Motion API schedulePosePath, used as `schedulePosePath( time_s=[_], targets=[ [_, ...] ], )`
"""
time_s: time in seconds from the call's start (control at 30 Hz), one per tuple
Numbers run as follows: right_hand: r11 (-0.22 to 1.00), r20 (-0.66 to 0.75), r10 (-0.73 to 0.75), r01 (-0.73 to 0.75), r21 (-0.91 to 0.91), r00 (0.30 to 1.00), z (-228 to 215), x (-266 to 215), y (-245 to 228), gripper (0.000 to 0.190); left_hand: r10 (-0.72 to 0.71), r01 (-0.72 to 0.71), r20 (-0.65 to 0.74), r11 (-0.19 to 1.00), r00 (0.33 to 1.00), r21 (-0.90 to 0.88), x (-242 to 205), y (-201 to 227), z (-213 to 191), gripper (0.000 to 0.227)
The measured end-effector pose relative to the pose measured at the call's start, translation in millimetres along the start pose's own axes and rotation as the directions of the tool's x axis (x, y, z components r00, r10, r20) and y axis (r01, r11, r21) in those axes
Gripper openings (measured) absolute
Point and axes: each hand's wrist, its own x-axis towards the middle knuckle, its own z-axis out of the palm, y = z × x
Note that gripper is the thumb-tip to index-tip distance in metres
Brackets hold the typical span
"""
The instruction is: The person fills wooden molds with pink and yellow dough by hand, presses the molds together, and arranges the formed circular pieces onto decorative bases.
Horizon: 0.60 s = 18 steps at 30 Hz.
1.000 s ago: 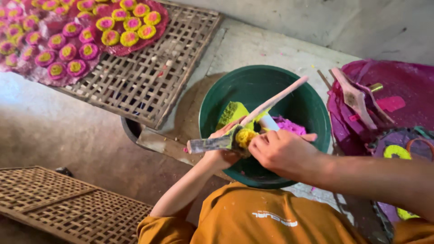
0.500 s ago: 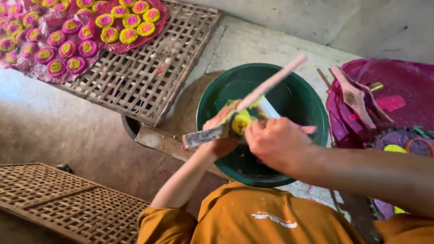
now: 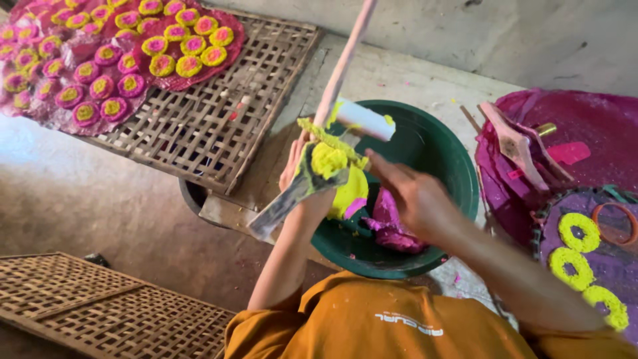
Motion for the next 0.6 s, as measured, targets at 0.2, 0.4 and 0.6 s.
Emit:
schedulePosePath(
  time_s=[0.2, 0.4, 0.6],
  targets=[
    [0.916, 0.226, 0.135, -0.208, 0.342, 0.965, 34.6, -43.9, 28.5, 0.048, -0.111, 0.063, 0.062, 0.851, 0.992, 0.522, 19.8, -20.2, -4.4, 0.054],
    [0.938, 0.023, 0.221, -0.219, 0.270, 0.975, 27.6, -17.7, 68.9, 0.048, 0.115, -0.147, 0.096, 0.874, 0.989, 0.464, 1.7, -16.6, 8.1, 0.052],
    [0.951, 0.031, 0.165, -0.167, 0.260, 0.986, 68.4, -32.9, 50.0, 0.044, 0.132, -0.135, 0.045, 0.841, 0.990, 0.524, 21.8, -56.6, 13.6, 0.056]
  ],
)
